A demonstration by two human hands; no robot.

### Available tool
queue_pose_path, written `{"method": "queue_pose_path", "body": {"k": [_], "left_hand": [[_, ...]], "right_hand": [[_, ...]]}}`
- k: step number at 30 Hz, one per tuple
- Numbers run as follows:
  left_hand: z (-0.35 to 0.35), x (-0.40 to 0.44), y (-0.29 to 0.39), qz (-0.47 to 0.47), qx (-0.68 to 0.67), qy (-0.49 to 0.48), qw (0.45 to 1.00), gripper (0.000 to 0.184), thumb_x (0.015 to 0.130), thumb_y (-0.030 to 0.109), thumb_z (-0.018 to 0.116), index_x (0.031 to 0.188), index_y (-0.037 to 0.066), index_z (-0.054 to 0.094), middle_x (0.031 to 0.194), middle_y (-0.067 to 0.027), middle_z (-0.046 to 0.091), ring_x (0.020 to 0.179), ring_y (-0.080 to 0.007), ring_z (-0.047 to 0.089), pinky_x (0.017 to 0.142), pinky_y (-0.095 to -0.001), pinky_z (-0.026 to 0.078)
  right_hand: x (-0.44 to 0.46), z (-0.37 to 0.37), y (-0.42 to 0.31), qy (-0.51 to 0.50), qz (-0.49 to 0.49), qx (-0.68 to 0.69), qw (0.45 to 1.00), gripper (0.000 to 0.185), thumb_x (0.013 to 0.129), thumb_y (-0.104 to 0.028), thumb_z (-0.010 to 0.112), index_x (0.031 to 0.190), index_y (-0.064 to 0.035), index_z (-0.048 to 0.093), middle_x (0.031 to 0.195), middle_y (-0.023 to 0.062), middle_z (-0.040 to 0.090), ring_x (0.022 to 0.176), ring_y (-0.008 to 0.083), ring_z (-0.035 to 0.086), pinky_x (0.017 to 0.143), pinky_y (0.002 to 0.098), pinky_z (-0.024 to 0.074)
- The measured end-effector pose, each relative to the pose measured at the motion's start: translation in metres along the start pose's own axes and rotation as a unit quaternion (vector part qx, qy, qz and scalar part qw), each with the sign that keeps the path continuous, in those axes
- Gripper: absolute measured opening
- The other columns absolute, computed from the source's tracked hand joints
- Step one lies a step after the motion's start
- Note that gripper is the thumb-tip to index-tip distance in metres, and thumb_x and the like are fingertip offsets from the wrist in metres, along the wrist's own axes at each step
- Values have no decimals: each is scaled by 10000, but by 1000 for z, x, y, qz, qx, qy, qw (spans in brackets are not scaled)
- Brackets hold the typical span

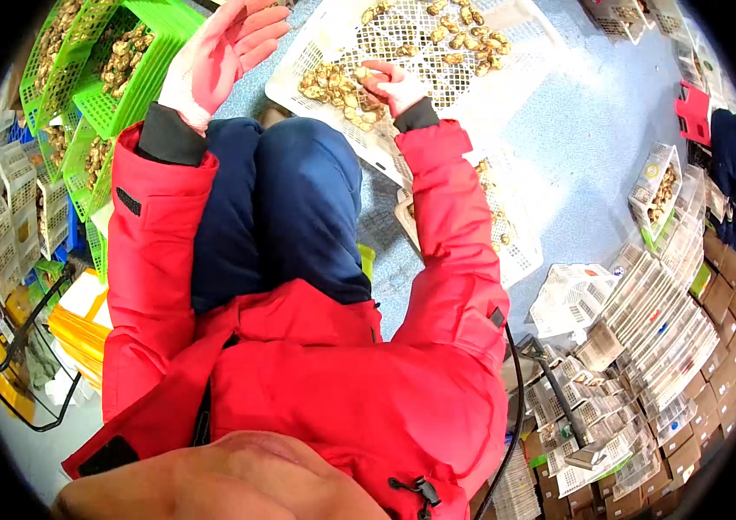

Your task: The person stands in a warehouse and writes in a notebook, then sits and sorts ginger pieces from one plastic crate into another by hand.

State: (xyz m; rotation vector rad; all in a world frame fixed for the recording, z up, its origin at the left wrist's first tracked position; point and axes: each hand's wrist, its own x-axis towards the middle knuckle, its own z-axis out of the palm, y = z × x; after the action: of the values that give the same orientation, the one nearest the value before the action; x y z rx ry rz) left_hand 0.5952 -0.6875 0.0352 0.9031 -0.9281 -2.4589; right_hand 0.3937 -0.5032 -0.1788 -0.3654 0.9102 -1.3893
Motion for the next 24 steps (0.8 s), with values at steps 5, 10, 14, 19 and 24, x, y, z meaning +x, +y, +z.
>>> {"method": "queue_pose_path", "body": {"k": [5, 10, 14, 19, 24], "left_hand": [[0, -1, -1, -7, -7, -23, 1000, 338, 919, 317, 472, 1089, 30, 527, 991, -78, 613, 867, -180, 616, 765, -285, 504], [1, -1, 0, -9, 4, -5, 1000, 366, 917, 320, 475, 1121, 18, 506, 1023, -90, 603, 898, -179, 606, 780, -285, 497], [2, -1, -2, -3, 19, 1, 1000, 383, 913, 336, 476, 1127, 19, 503, 1033, -90, 598, 912, -182, 600, 806, -294, 483], [2, -1, -1, -2, 22, -6, 1000, 394, 908, 345, 482, 1132, 22, 503, 1034, -85, 596, 917, -182, 597, 813, -293, 478], [-14, 8, -5, 29, 73, -74, 994, 462, 942, 330, 408, 1248, -14, 433, 1206, -154, 525, 1078, -218, 543, 894, -279, 450]], "right_hand": [[-41, 52, -22, 24, -160, -81, 984, 478, 872, -57, 492, 1318, -10, 328, 1019, 115, 532, 989, 210, 541, 921, 320, 422], [-50, 86, -41, -39, -91, 180, 979, 526, 877, -77, 525, 1340, -42, 276, 1200, 169, 473, 1024, 215, 548, 885, 318, 458], [-43, 89, -47, -42, -114, 99, 988, 550, 859, -107, 556, 1328, -22, 282, 1106, 177, 525, 977, 221, 566, 864, 314, 467], [-43, 87, -48, -40, -51, 35, 997, 521, 842, -107, 546, 1291, 33, 323, 912, 116, 558, 715, 181, 520, 666, 263, 416], [-36, 71, -47, -42, 54, 1, 998, 469, 829, -45, 538, 1269, 41, 399, 716, 79, 573, 640, 159, 515, 578, 245, 396]]}}
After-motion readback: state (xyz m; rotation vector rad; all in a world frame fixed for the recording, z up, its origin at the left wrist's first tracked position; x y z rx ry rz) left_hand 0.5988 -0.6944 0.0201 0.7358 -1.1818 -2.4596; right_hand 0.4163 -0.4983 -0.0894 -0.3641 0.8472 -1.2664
